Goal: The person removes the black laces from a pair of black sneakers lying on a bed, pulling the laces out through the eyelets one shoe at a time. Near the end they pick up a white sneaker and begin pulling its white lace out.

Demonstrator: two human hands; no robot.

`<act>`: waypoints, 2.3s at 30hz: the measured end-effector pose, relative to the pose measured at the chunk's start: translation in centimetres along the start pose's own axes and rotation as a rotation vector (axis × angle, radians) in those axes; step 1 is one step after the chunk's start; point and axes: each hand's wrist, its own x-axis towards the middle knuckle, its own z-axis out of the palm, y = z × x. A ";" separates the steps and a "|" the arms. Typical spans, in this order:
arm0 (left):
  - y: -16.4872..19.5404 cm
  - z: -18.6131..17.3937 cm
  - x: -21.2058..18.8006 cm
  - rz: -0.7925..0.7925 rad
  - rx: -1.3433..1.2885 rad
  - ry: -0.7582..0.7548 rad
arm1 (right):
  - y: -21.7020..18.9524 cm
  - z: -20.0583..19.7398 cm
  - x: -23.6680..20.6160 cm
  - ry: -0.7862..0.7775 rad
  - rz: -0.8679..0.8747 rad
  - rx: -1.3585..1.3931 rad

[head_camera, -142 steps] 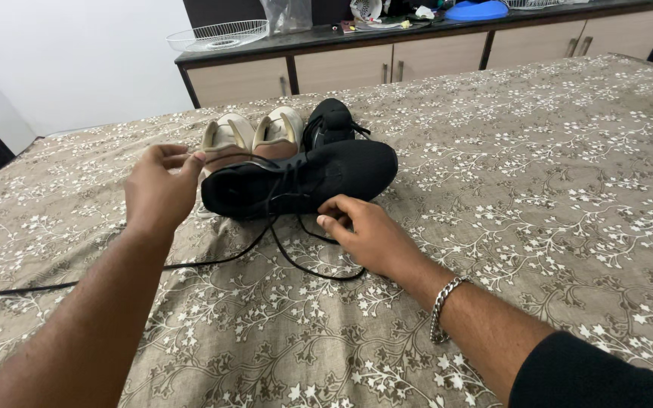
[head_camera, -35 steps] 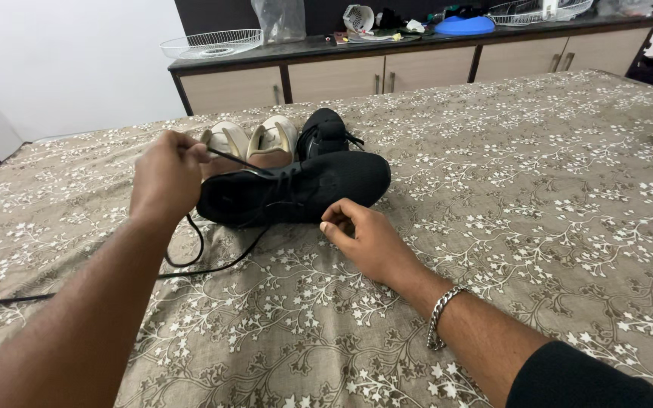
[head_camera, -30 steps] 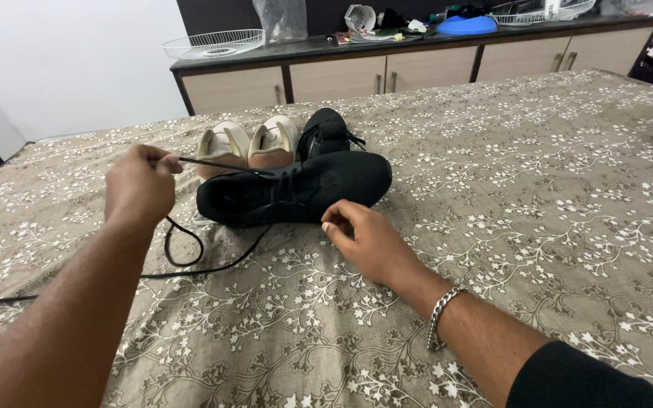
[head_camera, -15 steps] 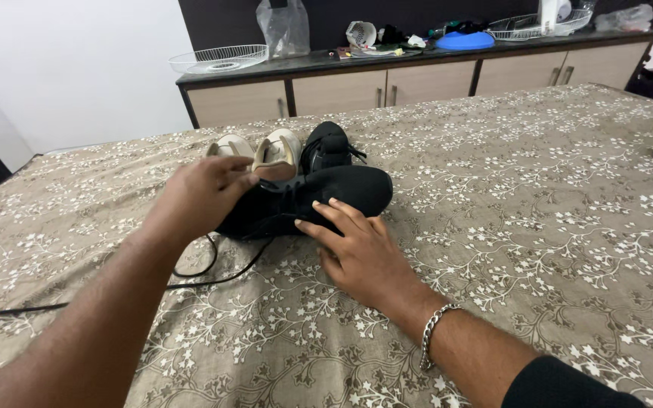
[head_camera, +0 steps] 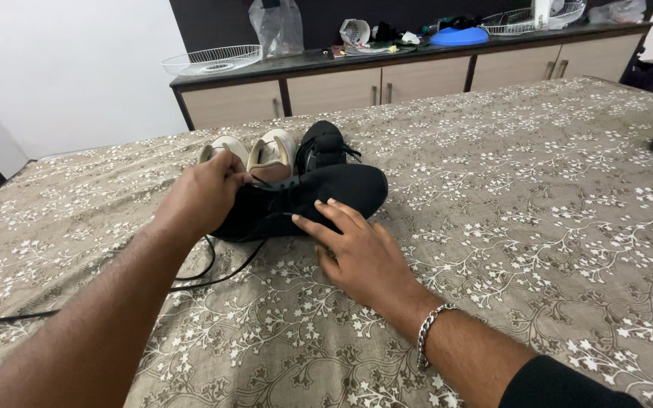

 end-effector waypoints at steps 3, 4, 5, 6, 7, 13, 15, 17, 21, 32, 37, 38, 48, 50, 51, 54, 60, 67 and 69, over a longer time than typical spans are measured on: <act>-0.6 0.2 0.4 0.015 -0.020 0.024 | 0.0 -0.1 0.0 -0.013 0.019 0.037; -0.7 0.2 0.6 0.034 -0.031 0.043 | 0.0 0.0 0.0 -0.019 0.025 0.045; -0.8 0.2 0.7 0.024 -0.043 0.051 | 0.0 0.0 0.0 -0.024 0.032 0.051; -0.9 0.3 0.8 0.015 -0.055 0.061 | 0.0 0.0 0.0 -0.004 0.019 0.054; -1.0 0.3 0.9 0.005 -0.065 0.070 | 0.0 0.0 -0.1 0.016 0.005 0.058; -1.1 -0.4 0.5 0.008 -0.178 0.086 | -1.0 -0.5 -0.3 0.037 0.073 0.094; -0.9 -0.6 0.1 0.067 -0.221 0.109 | -2.0 -0.4 -0.2 -0.037 0.207 0.221; -0.6 -0.6 0.1 0.136 -0.193 0.099 | -3.2 -0.1 0.4 -0.123 0.371 0.416; 0.1 0.3 0.3 0.346 -0.079 0.054 | -4.8 0.5 1.6 -0.065 0.505 0.724; 0.3 1.1 0.3 0.222 -0.054 0.072 | -5.2 1.7 4.5 -0.115 0.668 0.730; 1.0 1.3 0.4 0.085 -0.043 0.051 | -4.4 1.7 3.3 -0.117 0.542 0.634; 1.1 1.5 0.4 0.091 -0.033 0.066 | -4.2 1.8 3.1 -0.126 0.521 0.621; 1.5 1.8 0.5 0.041 0.050 0.141 | -3.6 2.2 2.5 -0.025 0.298 0.419; 1.8 1.8 0.3 -0.027 0.045 0.120 | -3.4 2.0 2.6 -0.061 0.303 0.408; 2.0 1.8 0.2 -0.065 0.038 0.098 | -3.4 1.9 2.7 -0.090 0.308 0.413; 2.2 1.6 0.0 -0.083 0.029 0.082 | -3.0 2.0 2.8 -0.204 0.356 0.441; 1.9 0.9 -0.4 0.063 0.068 0.096 | -2.8 4.5 3.3 -0.170 0.344 0.966; 1.6 1.0 -3.7 0.572 0.145 0.317 | -1.9 2.9 1.1 -0.371 0.542 1.588; 2.1 1.8 -5.5 0.860 0.191 0.374 | -1.5 1.5 0.1 -0.445 0.532 1.636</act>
